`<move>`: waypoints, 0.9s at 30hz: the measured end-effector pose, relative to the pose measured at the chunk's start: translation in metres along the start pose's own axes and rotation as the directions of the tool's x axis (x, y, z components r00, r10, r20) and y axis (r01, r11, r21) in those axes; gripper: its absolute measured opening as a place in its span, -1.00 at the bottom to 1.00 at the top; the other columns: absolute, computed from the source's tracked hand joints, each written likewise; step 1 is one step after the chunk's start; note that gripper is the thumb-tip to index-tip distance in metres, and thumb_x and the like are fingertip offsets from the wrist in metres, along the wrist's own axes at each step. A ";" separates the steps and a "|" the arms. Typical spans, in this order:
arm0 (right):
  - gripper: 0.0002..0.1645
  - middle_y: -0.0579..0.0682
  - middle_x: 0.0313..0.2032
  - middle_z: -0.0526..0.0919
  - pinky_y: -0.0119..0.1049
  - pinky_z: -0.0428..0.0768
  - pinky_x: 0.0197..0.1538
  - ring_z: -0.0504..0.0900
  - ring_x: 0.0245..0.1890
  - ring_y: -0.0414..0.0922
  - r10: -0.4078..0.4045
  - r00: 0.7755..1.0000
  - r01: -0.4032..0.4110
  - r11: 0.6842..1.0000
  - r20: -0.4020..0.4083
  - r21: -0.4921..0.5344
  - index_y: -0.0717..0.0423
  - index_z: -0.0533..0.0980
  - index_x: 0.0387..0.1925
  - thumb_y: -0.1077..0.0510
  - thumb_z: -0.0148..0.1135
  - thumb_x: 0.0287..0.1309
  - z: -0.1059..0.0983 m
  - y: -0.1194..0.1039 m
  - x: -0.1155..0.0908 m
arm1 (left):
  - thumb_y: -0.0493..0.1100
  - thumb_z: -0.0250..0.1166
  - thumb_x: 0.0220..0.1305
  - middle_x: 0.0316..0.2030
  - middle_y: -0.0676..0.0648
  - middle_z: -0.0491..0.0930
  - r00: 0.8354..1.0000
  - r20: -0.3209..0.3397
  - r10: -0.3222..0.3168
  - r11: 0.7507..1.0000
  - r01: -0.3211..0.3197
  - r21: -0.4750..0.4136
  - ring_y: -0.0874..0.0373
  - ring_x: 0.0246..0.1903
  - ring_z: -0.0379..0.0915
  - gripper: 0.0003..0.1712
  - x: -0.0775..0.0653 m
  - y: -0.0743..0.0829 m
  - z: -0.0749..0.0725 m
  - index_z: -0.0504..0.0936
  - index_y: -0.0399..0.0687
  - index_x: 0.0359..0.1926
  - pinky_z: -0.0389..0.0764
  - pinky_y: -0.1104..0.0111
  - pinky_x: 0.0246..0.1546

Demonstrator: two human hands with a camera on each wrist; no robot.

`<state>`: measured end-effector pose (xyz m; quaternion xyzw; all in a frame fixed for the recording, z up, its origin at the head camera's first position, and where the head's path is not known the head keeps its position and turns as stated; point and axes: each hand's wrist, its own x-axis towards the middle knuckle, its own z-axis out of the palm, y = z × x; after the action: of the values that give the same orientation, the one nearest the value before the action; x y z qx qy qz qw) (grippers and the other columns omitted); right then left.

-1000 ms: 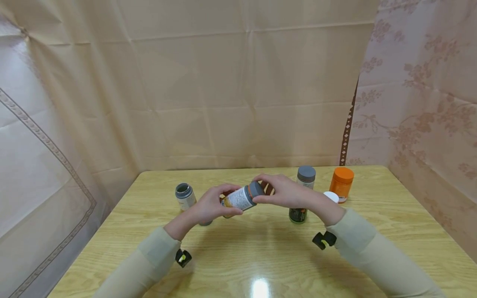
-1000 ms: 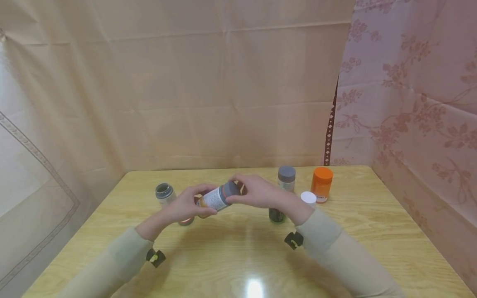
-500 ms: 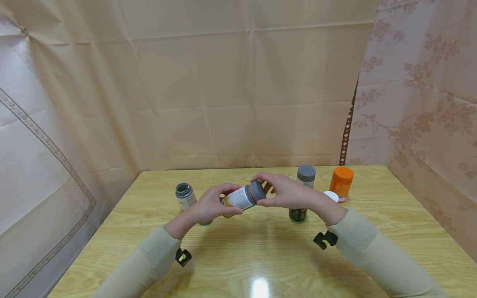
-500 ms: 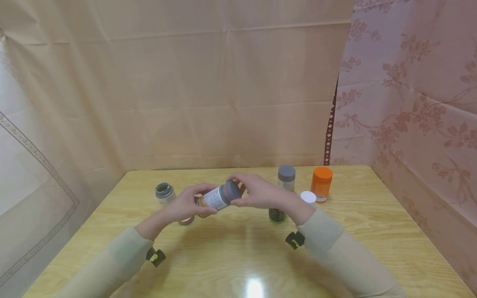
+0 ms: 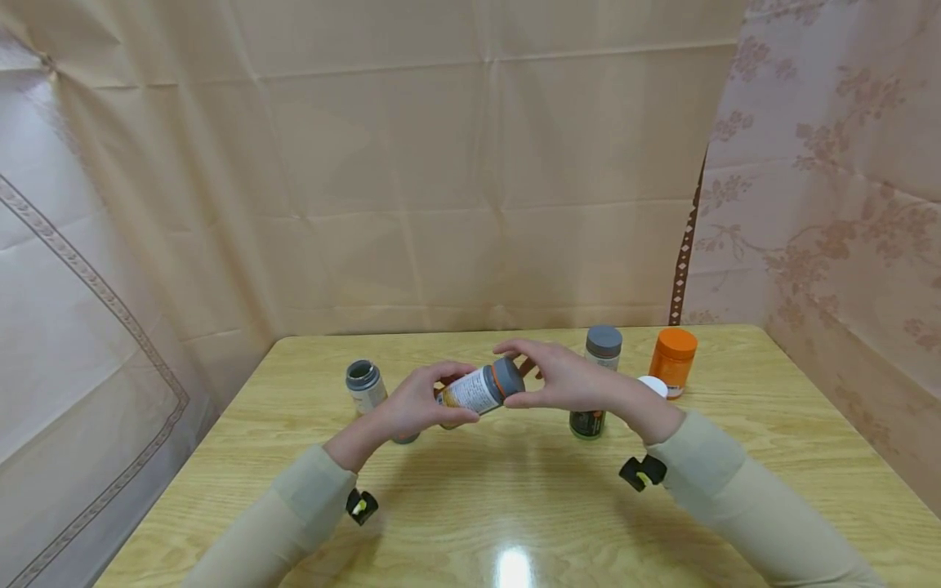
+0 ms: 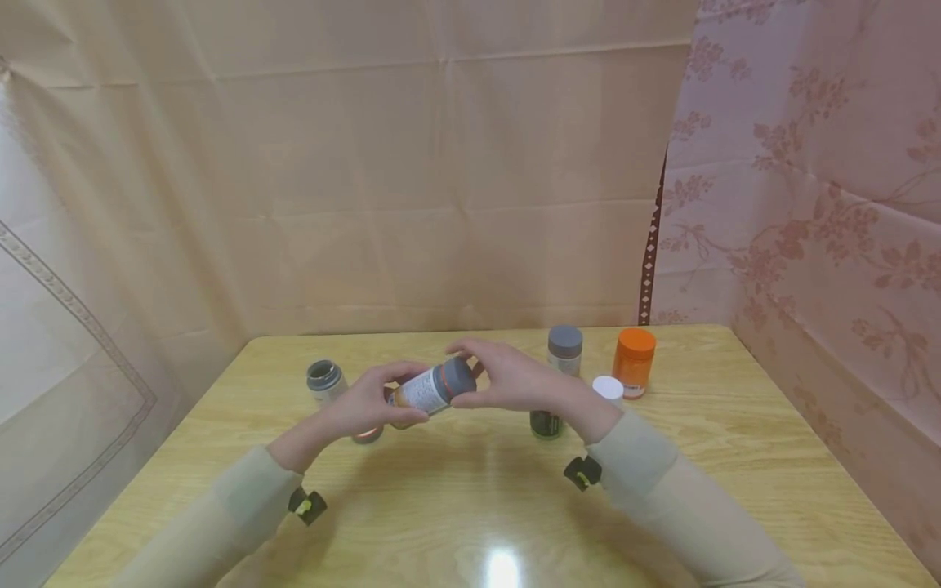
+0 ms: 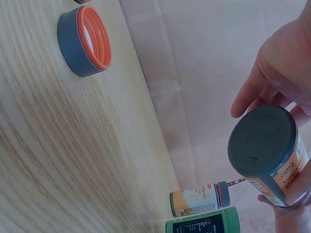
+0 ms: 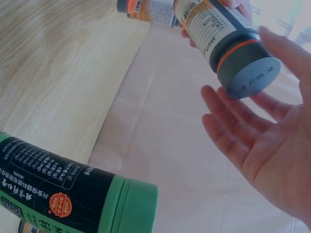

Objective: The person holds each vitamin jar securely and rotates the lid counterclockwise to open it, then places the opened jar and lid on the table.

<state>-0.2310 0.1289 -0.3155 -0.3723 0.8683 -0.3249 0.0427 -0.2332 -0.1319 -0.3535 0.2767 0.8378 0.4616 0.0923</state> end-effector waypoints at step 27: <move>-0.41 -0.12 -0.21 0.59 -0.26 0.54 -0.23 0.54 -0.24 -0.14 0.020 1.000 -0.020 1.000 -0.008 -0.005 0.10 0.43 0.15 -0.10 0.34 0.19 0.001 -0.002 0.003 | -0.06 0.53 0.05 -0.06 -0.01 0.54 1.000 0.016 0.006 1.000 -0.006 0.000 0.05 -0.16 0.46 -0.30 0.000 0.001 -0.001 0.50 0.00 0.23 0.62 0.23 -0.32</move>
<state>-0.2316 0.1257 -0.3143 -0.3626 0.8729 -0.3238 0.0414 -0.2336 -0.1320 -0.3524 0.2827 0.8361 0.4598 0.0977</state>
